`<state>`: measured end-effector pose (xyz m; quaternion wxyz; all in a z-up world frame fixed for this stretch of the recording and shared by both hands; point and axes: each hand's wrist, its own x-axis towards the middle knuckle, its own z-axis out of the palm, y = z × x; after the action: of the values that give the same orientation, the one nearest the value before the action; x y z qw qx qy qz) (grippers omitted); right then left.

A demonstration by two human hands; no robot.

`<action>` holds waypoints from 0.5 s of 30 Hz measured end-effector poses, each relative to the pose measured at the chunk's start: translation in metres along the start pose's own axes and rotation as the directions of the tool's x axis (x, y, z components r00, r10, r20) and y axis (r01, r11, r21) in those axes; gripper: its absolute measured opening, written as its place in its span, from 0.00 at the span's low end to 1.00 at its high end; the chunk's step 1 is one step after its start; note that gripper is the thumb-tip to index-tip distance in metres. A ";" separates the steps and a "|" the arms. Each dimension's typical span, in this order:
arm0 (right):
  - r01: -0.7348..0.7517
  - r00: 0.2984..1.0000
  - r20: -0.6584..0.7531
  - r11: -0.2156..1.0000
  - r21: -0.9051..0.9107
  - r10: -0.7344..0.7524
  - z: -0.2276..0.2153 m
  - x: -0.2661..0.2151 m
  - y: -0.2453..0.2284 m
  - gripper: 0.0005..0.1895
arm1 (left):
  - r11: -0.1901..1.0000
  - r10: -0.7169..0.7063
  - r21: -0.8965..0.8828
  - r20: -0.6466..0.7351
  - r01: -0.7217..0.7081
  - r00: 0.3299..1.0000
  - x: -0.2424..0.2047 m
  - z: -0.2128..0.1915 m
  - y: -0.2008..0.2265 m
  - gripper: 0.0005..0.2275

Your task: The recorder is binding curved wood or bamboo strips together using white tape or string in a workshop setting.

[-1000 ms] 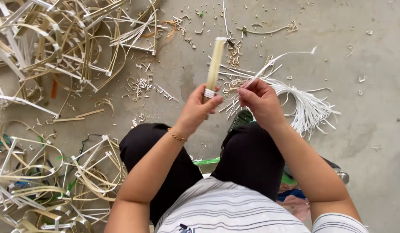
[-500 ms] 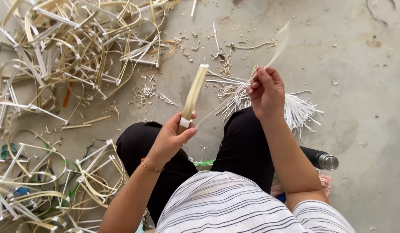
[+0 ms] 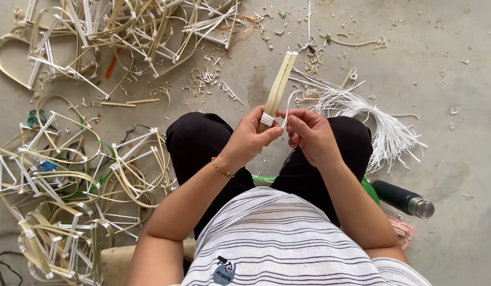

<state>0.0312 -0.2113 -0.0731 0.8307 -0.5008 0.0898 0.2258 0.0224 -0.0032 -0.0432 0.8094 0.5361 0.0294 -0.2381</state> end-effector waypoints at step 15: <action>0.173 0.985 -0.017 0.980 0.097 -0.172 -0.026 -0.026 -0.024 0.08 | 0.920 0.027 -0.387 -0.103 -0.065 0.994 0.025 -0.016 -0.011 0.12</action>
<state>0.0216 -0.2512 -0.0569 0.8705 -0.4661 0.0605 0.1462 0.0430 -0.0012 -0.0664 0.9029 0.3755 0.1023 -0.1823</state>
